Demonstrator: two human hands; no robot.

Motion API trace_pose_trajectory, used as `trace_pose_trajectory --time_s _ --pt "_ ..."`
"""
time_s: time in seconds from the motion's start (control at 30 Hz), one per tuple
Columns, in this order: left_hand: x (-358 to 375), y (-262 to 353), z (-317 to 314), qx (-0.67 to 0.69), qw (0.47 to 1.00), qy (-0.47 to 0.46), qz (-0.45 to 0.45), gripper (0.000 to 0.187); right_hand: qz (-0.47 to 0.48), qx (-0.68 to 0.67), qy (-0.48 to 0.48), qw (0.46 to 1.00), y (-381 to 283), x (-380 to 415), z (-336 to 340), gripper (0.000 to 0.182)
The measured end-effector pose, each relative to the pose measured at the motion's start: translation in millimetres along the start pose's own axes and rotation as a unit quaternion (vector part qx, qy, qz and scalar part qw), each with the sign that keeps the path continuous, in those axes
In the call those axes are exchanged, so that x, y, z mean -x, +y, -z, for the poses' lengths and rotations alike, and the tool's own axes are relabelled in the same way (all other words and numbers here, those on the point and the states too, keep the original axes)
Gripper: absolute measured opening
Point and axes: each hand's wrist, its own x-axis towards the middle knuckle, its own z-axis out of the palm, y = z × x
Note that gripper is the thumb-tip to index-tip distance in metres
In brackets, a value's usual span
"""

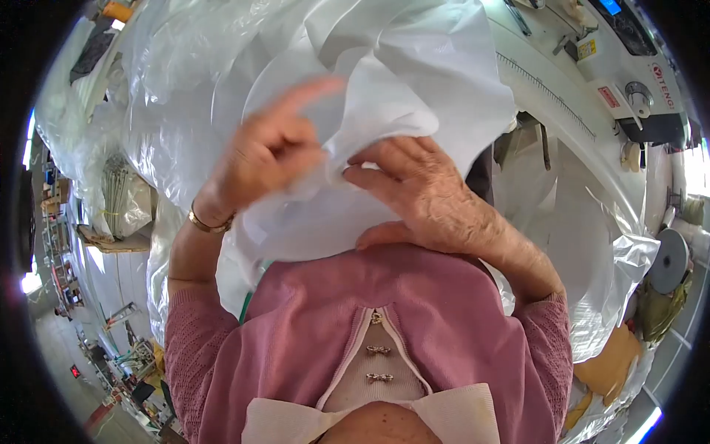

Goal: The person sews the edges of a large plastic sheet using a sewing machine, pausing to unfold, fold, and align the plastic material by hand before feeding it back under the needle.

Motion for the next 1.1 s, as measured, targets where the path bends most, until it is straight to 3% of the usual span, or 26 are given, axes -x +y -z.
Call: trace_pose_trajectory --time_s 0.07,0.1,0.13,0.17,0.2,0.23,0.27,0.33,0.4,0.47,0.5,0.53,0.57,0.6,0.67,0.73,0.77,0.8,0.87,0.9,0.93,0.97,1.0,1.03,1.07,1.1 --pt "-1 0 16 0.149 0.973 0.176 -0.025 0.046 -0.003 -0.013 -0.012 1.0 0 -5 -12 0.072" --pt "-2 -4 27 0.193 0.95 0.238 -0.067 0.047 -0.005 -0.026 -0.027 0.999 0 -7 -17 0.071" --pt "-2 -4 35 0.233 0.919 0.299 -0.11 0.049 -0.011 -0.053 -0.023 0.998 1 -7 -18 0.057" --pt "2 -1 42 0.207 0.889 0.399 -0.088 0.044 -0.005 -0.053 -0.023 0.998 4 -4 -19 0.057" --pt "2 14 46 0.18 0.849 0.493 -0.066 0.04 -0.003 -0.028 -0.091 0.995 9 3 -21 0.049" --pt "13 0 69 0.174 0.833 0.519 -0.075 0.031 -0.003 -0.003 -0.158 0.987 15 10 -23 0.041" --pt "21 -11 83 0.169 0.806 0.563 -0.071 0.026 -0.002 -0.004 -0.157 0.988 22 19 -25 0.041" --pt "37 -21 103 0.168 0.759 0.624 -0.082 0.022 0.025 -0.019 -0.006 0.999 40 36 -24 0.025" --pt "57 -48 123 0.117 0.743 0.648 -0.121 0.021 -0.054 -0.106 0.044 0.992 48 48 5 0.022" --pt "67 -65 128 0.084 0.73 0.673 -0.085 0.021 -0.152 -0.07 0.036 0.985 49 59 21 0.023" --pt "71 -72 128 0.023 0.744 0.667 -0.033 0.021 -0.193 -0.013 -0.012 0.981 53 67 23 0.022" --pt "73 -76 131 -0.039 0.753 0.656 0.019 0.021 -0.196 -0.011 -0.01 0.981 54 74 25 0.022" --pt "76 -80 137 -0.037 0.754 0.655 0.019 0.021 -0.279 -0.076 0.038 0.957 55 82 26 0.02" --pt "80 -83 145 0.012 0.732 0.68 -0.04 0.023 -0.355 -0.139 0.084 0.92 58 91 29 0.018" --pt "116 -100 169 0.044 0.701 0.693 -0.16 0.028 -0.409 -0.129 0.228 0.874 93 141 36 0.021" --pt "160 -110 182 0.127 0.646 0.735 -0.165 0.032 -0.417 -0.023 0.41 0.811 143 207 54 0.031" --pt "182 -122 194 0.142 0.626 0.75 -0.159 0.033 -0.448 -0.041 0.492 0.746 144 215 63 0.036" --pt "207 -136 206 0.141 0.617 0.762 -0.138 0.034 -0.471 -0.057 0.569 0.672 145 221 72 0.04" --pt "260 -165 231 0.098 0.606 0.786 -0.068 0.036 -0.455 -0.058 0.592 0.663 194 292 70 0.044" --pt "285 -184 243 0.062 0.603 0.795 -0.021 0.037 -0.465 -0.091 0.619 0.626 200 305 63 0.047" --pt "313 -202 256 0.003 0.603 0.797 0.049 0.038 -0.472 -0.123 0.647 0.587 206 318 57 0.051" --pt "343 -216 271 -0.08 0.607 0.779 0.135 0.039 -0.495 -0.184 0.677 0.512 206 318 54 0.054" --pt "370 -228 287 -0.188 0.61 0.73 0.243 0.04 -0.5 -0.131 0.646 0.562 208 324 51 0.055" --pt "389 -234 301 -0.331 0.599 0.641 0.348 0.041 -0.513 0.059 0.619 0.592 207 320 54 0.054" --pt "395 -228 311 -0.447 0.574 0.566 0.387 0.042 -0.504 0.248 0.57 0.6 202 310 64 0.053" --pt "372 -202 301 -0.525 0.545 0.562 0.334 0.041 -0.384 0.369 0.558 0.636 198 308 76 0.051"
